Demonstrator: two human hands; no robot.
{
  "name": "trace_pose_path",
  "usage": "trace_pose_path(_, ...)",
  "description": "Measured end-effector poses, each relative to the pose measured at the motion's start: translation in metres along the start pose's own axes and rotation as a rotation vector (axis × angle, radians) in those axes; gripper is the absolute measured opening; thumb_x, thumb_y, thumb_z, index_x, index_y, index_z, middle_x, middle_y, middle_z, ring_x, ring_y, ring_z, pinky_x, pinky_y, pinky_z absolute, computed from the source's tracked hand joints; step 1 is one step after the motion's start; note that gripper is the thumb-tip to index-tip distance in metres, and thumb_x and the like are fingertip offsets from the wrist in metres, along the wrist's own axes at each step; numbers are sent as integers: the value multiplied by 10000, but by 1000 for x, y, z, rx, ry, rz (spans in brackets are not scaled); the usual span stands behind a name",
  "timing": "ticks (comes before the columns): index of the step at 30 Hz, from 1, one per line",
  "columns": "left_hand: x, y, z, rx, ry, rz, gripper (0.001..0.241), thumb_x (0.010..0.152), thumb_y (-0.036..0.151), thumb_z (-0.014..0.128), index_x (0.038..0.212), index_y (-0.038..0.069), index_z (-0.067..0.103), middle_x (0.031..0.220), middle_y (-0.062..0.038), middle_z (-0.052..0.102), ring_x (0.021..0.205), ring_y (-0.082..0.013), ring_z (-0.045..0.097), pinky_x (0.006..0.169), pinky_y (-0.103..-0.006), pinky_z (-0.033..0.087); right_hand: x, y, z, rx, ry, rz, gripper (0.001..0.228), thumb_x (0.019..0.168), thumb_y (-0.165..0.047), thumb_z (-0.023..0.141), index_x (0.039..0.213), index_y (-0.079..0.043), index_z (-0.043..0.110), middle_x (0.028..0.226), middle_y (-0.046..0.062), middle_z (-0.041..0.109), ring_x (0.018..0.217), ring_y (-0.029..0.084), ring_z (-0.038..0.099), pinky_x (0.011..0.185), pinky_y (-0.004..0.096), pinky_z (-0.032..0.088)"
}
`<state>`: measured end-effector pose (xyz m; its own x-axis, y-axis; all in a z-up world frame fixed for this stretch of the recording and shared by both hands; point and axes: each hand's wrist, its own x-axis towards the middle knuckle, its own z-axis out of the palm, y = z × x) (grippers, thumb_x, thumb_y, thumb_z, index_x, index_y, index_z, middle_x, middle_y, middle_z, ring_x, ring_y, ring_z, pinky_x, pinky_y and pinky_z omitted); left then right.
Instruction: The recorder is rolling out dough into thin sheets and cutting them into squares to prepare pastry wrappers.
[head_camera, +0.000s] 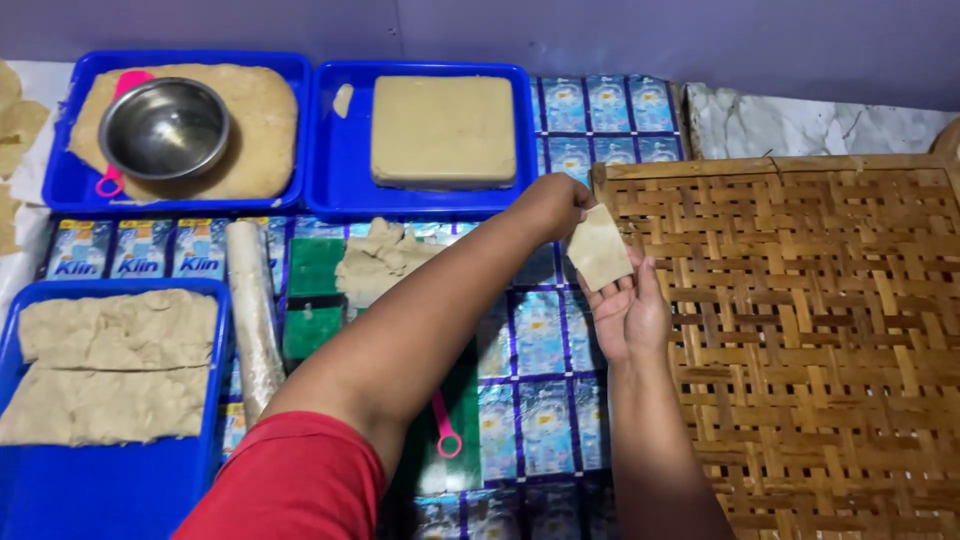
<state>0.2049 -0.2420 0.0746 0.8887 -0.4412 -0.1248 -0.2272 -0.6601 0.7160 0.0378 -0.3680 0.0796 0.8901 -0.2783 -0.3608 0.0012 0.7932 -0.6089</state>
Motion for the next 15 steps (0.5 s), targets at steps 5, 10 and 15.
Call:
trace_pose_path(5,61,17,10,-9,87,93,450,879,214,750,1319,193,657,1110,-142,769,1196,-350,674,1036,-461,544,62,-21,-2,-32,61,-85,346,1038,-393,570,1230,-107,611,1287,124,677,1200,306,678,1050,537,575)
trace_pose_path(10,86,35,11,5,148,104,497,928,188,721,1400,214,567,1169,-131,747,1218,-354,664,1067,-473,534,112,-24,-11,14,69,-128,427,1041,-389,573,1333,-79,544,1353,166,621,1290,355,626,1105,588,522)
trace_pose_path(15,94,43,13,13,288,149,432,823,85,718,1237,203,688,862,-51,783,793,-264,741,786,-433,553,109,-23,3,-43,23,-132,537,1017,-340,477,1433,-1,485,1353,208,599,1178,275,632,963,395,536)
